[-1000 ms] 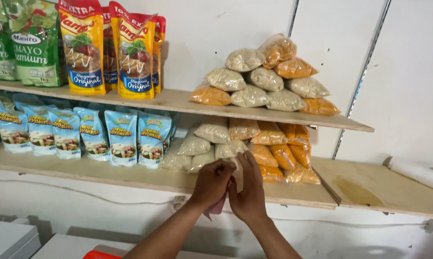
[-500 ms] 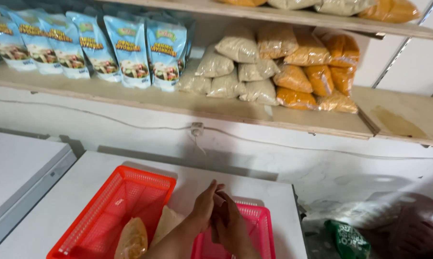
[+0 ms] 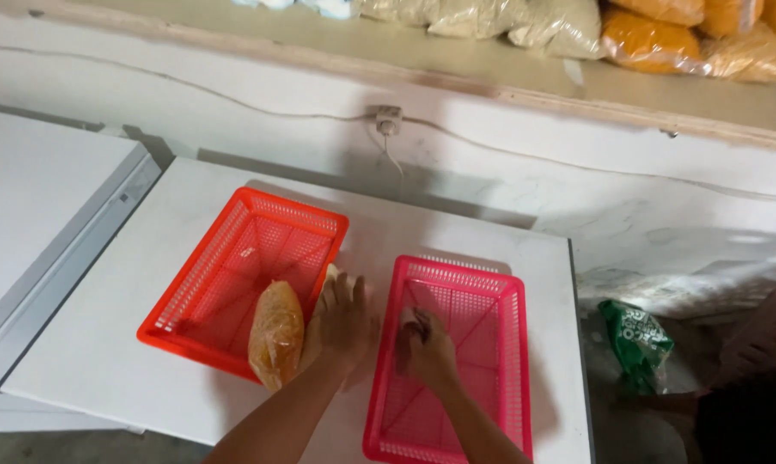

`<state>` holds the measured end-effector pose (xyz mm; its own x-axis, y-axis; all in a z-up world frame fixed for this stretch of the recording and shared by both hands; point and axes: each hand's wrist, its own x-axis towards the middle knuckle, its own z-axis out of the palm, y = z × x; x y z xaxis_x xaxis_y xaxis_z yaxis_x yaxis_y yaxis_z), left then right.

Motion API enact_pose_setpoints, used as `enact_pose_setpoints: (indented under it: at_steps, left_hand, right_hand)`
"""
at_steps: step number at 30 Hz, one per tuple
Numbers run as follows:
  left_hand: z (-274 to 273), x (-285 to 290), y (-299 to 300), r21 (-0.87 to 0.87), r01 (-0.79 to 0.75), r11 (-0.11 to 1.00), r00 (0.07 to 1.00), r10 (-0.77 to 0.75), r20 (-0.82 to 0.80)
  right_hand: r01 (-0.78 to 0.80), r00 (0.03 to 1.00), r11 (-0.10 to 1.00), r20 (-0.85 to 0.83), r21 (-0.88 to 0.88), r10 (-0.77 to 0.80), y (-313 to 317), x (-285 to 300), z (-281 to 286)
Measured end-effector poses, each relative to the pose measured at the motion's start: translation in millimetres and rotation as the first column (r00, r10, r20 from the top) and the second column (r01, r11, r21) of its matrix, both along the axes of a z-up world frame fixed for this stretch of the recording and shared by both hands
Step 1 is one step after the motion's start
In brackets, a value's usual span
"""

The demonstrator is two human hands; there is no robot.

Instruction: Cleaning and organizing various packaged products on store shelves using a cloth.

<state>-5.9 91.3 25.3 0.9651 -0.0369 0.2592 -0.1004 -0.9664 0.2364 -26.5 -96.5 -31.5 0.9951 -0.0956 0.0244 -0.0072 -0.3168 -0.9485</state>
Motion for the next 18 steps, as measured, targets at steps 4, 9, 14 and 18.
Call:
enact_pose_setpoints:
  at_steps: [4,9,14,18]
  left_hand:
    - [36.3,-15.0,8.6,0.081,-0.022,0.996,0.963,0.042,-0.265]
    - [56.2,-29.4,4.4,0.257,-0.014,0.966,0.902,0.123,-0.413]
    - [6.8,-8.8,13.3,0.268,-0.030,0.963,0.961,0.102,-0.258]
    - [19.2,-4.4,19.3,0.007,-0.054,0.999,0.942,0.053,-0.332]
  right_hand:
    - [-0.018,0.979,1.000,-0.201,-0.013,0.015,11.8,-13.4,-5.8]
    - [0.009,0.999,0.999,-0.045,0.037,-0.007,12.3,-19.1,-15.4]
    - [-0.015,0.996,0.999,-0.084,0.051,0.020,16.5,-23.9,4.8]
    - [-0.002,0.994,1.000,-0.110,0.002,0.002,19.7,-30.4,8.6]
